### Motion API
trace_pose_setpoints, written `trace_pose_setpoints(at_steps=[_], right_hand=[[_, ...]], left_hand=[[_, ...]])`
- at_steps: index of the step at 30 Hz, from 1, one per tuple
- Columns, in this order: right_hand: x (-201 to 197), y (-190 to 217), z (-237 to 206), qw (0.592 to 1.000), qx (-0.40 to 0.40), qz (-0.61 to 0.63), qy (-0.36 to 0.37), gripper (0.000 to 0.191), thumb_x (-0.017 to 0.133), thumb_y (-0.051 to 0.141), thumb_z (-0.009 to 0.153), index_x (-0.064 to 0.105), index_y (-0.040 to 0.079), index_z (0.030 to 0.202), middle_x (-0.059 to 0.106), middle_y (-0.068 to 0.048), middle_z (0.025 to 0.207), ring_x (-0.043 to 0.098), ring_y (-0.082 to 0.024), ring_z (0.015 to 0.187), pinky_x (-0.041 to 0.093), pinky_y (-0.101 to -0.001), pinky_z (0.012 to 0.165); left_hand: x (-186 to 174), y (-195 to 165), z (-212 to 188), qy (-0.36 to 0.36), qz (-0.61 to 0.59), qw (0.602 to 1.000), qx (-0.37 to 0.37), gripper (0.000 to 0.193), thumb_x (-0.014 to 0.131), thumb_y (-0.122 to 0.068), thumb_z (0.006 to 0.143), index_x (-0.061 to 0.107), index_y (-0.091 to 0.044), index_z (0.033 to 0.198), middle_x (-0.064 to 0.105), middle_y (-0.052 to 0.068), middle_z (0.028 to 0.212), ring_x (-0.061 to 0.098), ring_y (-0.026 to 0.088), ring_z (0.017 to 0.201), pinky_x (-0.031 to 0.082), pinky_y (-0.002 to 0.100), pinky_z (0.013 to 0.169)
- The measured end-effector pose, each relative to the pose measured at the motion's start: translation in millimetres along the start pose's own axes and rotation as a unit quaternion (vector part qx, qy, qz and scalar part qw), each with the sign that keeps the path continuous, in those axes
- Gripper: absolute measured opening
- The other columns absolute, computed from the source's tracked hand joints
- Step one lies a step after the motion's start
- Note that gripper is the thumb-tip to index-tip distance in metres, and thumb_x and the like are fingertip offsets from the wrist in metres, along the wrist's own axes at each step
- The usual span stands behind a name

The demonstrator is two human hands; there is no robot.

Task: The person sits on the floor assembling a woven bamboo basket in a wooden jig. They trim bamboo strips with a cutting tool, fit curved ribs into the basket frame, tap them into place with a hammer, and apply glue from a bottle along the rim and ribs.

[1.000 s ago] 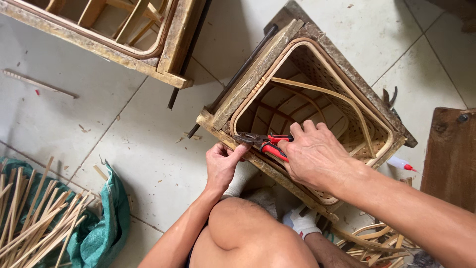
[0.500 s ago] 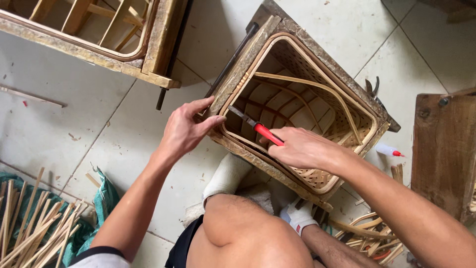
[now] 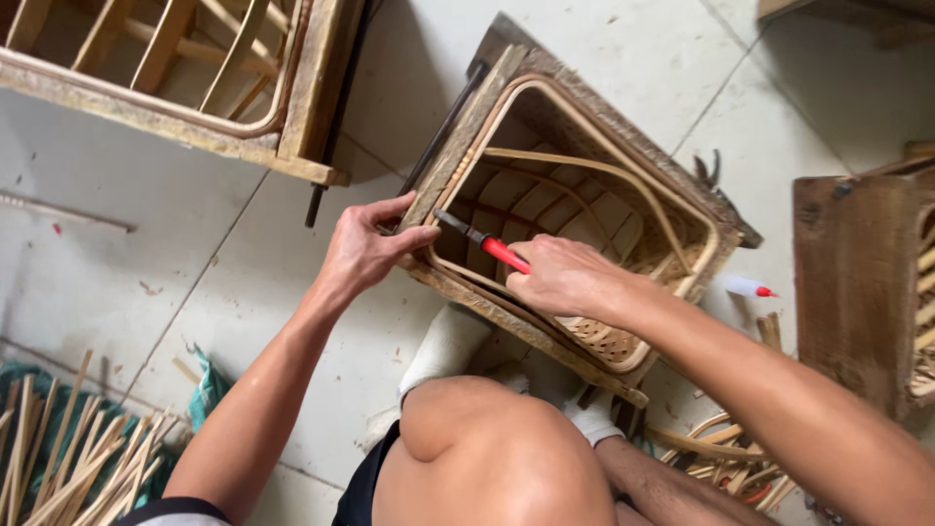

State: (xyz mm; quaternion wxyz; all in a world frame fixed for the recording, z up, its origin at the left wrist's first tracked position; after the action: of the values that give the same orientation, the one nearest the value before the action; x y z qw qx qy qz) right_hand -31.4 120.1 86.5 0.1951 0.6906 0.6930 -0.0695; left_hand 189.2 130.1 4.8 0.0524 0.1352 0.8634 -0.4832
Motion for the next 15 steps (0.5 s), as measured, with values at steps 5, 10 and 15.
trace_pose_setpoints(at_steps=[5, 10, 15], right_hand=[[9.6, -49.5, -35.8, 0.988, -0.084, 0.072, -0.109, 0.031, 0.056, 0.027, 0.087, 0.061, 0.001, 0.102, 0.062, -0.019, 0.112, 0.063, -0.033, 0.104, 0.05, -0.0446, 0.091], [39.6, -175.2, -132.9, 0.957, 0.082, 0.206, -0.186, 0.049, 0.061, 0.025, 0.086, 0.065, 0.021, 0.134, 0.065, -0.009, 0.125, 0.067, -0.022, 0.106, 0.051, -0.0359, 0.094], [74.4, -257.8, -212.0, 0.896, 0.155, 0.325, -0.258, 0.049, 0.061, 0.023, 0.087, 0.067, 0.015, 0.135, 0.072, -0.01, 0.126, 0.07, -0.022, 0.106, 0.052, -0.0341, 0.093]], left_hand=[[-4.9, -8.7, -13.7, -0.001, 0.12, 0.992, -0.036, 0.067, 0.079, -0.048, 0.08, 0.065, -0.015, 0.137, 0.079, 0.012, 0.08, 0.074, 0.019, 0.071, 0.057, 0.035, 0.069], [-1.1, -37.7, -31.2, -0.044, 0.215, 0.969, 0.116, 0.045, 0.072, -0.053, 0.089, 0.078, -0.014, 0.112, 0.074, 0.011, 0.074, 0.07, 0.03, 0.071, 0.054, 0.042, 0.07], [11.7, -41.0, -60.4, -0.055, 0.283, 0.949, 0.128, 0.047, 0.07, -0.051, 0.091, 0.076, -0.009, 0.112, 0.07, 0.012, 0.066, 0.069, 0.034, 0.067, 0.054, 0.046, 0.068]])
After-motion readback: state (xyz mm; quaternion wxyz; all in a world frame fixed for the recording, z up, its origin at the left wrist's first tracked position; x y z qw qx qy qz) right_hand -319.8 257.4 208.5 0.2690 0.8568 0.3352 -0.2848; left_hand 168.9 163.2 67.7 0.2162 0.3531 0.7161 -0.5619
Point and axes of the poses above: each hand's wrist, its own z-axis towards the middle knuckle, its own x-axis out of the palm, y = z × x, the point moved 7 cm from there along z, towards the middle knuckle
